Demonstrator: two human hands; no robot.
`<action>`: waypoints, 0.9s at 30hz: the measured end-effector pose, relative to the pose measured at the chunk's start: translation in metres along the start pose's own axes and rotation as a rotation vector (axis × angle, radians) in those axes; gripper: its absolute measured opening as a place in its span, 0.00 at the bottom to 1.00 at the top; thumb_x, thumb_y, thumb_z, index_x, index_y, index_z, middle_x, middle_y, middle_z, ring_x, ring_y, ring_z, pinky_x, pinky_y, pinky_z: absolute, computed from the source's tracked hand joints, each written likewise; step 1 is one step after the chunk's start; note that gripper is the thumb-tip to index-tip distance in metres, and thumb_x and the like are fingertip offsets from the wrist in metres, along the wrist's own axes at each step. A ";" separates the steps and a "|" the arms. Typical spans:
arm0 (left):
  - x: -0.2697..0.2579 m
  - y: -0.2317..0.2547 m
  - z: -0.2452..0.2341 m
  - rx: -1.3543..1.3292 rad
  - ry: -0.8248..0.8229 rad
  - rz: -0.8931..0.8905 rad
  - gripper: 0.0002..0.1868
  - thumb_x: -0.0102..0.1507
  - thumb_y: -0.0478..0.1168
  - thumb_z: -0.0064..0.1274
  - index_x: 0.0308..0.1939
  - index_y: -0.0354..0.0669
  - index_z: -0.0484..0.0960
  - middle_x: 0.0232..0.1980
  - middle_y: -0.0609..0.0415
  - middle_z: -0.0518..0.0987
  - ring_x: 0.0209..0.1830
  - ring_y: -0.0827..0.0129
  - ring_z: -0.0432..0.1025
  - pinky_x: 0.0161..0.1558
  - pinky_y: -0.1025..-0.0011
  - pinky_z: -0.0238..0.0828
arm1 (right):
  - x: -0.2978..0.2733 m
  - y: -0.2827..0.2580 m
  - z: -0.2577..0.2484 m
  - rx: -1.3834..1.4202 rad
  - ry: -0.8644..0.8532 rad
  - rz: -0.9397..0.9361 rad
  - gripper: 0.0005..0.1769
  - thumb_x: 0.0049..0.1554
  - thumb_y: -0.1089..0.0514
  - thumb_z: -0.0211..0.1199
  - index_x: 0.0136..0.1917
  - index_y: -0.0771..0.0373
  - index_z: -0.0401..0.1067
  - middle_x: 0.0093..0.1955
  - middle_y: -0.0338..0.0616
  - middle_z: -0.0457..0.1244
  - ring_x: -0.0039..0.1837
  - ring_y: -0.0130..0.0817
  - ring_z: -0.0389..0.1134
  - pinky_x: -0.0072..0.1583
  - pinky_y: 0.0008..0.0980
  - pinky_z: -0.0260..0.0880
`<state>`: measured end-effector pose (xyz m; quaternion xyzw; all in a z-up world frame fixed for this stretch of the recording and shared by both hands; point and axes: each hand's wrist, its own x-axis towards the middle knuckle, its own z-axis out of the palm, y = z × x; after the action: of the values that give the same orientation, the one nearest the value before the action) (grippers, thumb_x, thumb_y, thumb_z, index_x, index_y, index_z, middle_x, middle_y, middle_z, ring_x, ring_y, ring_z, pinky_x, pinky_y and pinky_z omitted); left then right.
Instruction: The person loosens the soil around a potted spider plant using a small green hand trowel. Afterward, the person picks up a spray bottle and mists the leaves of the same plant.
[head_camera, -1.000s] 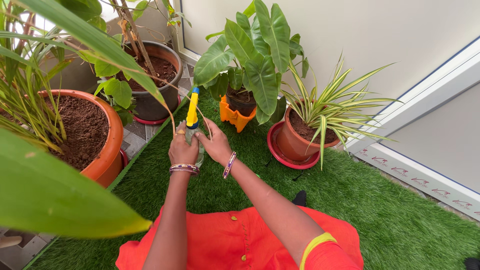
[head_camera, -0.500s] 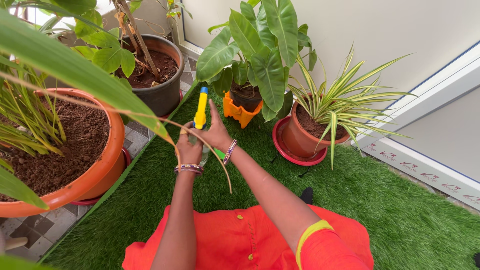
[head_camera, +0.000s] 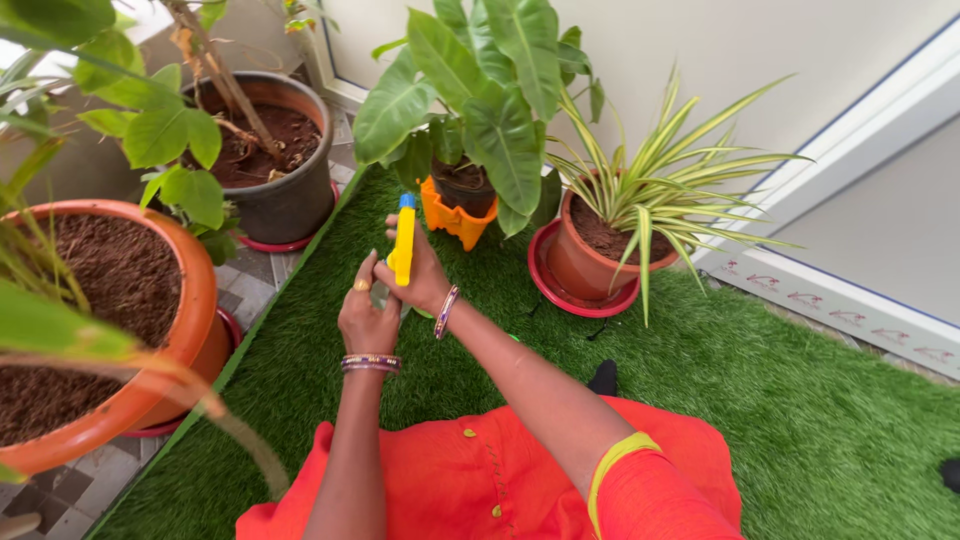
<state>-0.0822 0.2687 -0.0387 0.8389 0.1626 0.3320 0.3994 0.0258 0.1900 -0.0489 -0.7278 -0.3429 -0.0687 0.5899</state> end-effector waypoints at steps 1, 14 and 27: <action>-0.002 0.001 -0.002 0.009 -0.001 0.022 0.30 0.61 0.37 0.61 0.69 0.50 0.75 0.51 0.41 0.84 0.48 0.50 0.80 0.48 0.58 0.77 | -0.003 -0.003 -0.002 0.041 0.003 0.019 0.43 0.50 0.56 0.69 0.74 0.61 0.55 0.71 0.51 0.58 0.70 0.44 0.68 0.63 0.39 0.73; -0.040 0.072 -0.011 -0.209 -0.079 0.346 0.43 0.54 0.32 0.66 0.73 0.41 0.67 0.59 0.42 0.82 0.53 0.56 0.81 0.50 0.64 0.79 | -0.042 -0.102 -0.091 -0.258 0.097 0.005 0.33 0.55 0.52 0.67 0.71 0.60 0.64 0.66 0.49 0.65 0.62 0.51 0.71 0.61 0.42 0.74; -0.078 0.233 0.008 -0.297 -0.303 0.535 0.41 0.58 0.36 0.65 0.75 0.42 0.66 0.49 0.44 0.83 0.48 0.52 0.79 0.49 0.59 0.77 | -0.091 -0.161 -0.242 0.212 0.206 -0.078 0.25 0.62 0.68 0.58 0.72 0.68 0.62 0.69 0.50 0.62 0.65 0.36 0.63 0.67 0.34 0.65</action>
<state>-0.1321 0.0756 0.1058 0.8244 -0.1745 0.3164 0.4357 -0.0632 -0.0561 0.1070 -0.6366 -0.3138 -0.1293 0.6925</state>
